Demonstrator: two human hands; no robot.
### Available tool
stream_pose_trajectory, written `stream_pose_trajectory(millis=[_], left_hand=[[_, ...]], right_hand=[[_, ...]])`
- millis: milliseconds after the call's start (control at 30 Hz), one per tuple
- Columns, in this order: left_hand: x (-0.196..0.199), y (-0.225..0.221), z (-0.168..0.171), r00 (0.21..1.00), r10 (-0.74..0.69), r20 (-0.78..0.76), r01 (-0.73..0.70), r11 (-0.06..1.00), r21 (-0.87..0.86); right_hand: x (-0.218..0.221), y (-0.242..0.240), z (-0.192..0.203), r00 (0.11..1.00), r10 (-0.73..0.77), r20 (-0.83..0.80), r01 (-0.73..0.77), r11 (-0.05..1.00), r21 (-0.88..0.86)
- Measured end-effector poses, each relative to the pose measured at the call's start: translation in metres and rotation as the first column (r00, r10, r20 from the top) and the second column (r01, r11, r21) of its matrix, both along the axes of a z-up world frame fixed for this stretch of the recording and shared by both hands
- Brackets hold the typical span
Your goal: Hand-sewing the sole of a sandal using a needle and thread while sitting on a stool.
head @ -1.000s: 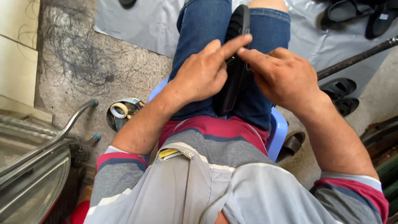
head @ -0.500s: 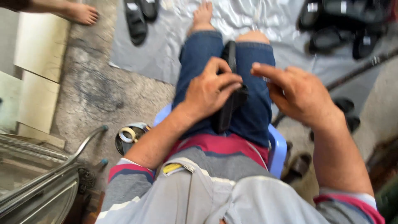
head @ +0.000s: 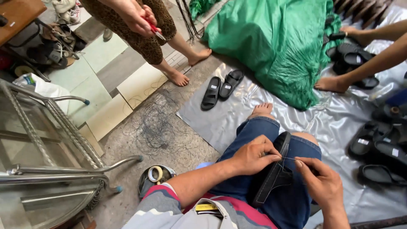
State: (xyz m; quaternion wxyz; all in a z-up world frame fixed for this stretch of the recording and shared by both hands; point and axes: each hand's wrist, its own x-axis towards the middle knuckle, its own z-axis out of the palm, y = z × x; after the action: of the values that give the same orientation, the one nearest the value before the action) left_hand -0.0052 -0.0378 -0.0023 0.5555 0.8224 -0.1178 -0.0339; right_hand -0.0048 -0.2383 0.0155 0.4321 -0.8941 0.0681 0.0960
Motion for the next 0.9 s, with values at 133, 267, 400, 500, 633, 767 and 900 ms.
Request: stream_pose_trajectory(millis=[133, 267, 400, 500, 633, 767, 900], left_hand=[[-0.004, 0.002, -0.008, 0.999, -0.033, 0.037, 0.034, 0.999, -0.024], [-0.009, 0.003, -0.007, 0.998, -0.059, 0.037, 0.061, 0.997, -0.052], [-0.020, 0.010, 0.002, 0.991, -0.118, 0.060, 0.120, 0.992, -0.027], [-0.023, 0.008, -0.002, 0.995, -0.090, 0.054, 0.092, 0.995, -0.043], [-0.019, 0.007, -0.002, 0.997, -0.075, 0.034, 0.076, 0.996, -0.039], [-0.020, 0.005, -0.001, 0.996, -0.055, 0.073, 0.059, 0.996, -0.062], [-0.028, 0.001, -0.016, 0.959, 0.010, 0.283, 0.019, 0.995, -0.099]], right_hand=[[-0.010, 0.009, -0.016, 0.993, -0.102, 0.061, 0.071, 0.922, 0.381], [-0.013, 0.019, -0.015, 0.996, 0.018, -0.085, 0.018, 0.914, 0.405], [-0.015, 0.015, -0.010, 0.970, 0.238, -0.049, -0.209, 0.921, 0.329], [-0.014, 0.025, 0.013, 0.988, 0.150, -0.038, -0.149, 0.988, 0.032], [-0.015, 0.028, 0.003, 0.960, 0.196, 0.201, -0.195, 0.981, -0.026], [-0.018, 0.026, 0.006, 0.993, 0.113, -0.036, -0.108, 0.987, 0.120], [-0.018, 0.016, 0.001, 0.957, 0.245, -0.153, -0.258, 0.964, -0.069]])
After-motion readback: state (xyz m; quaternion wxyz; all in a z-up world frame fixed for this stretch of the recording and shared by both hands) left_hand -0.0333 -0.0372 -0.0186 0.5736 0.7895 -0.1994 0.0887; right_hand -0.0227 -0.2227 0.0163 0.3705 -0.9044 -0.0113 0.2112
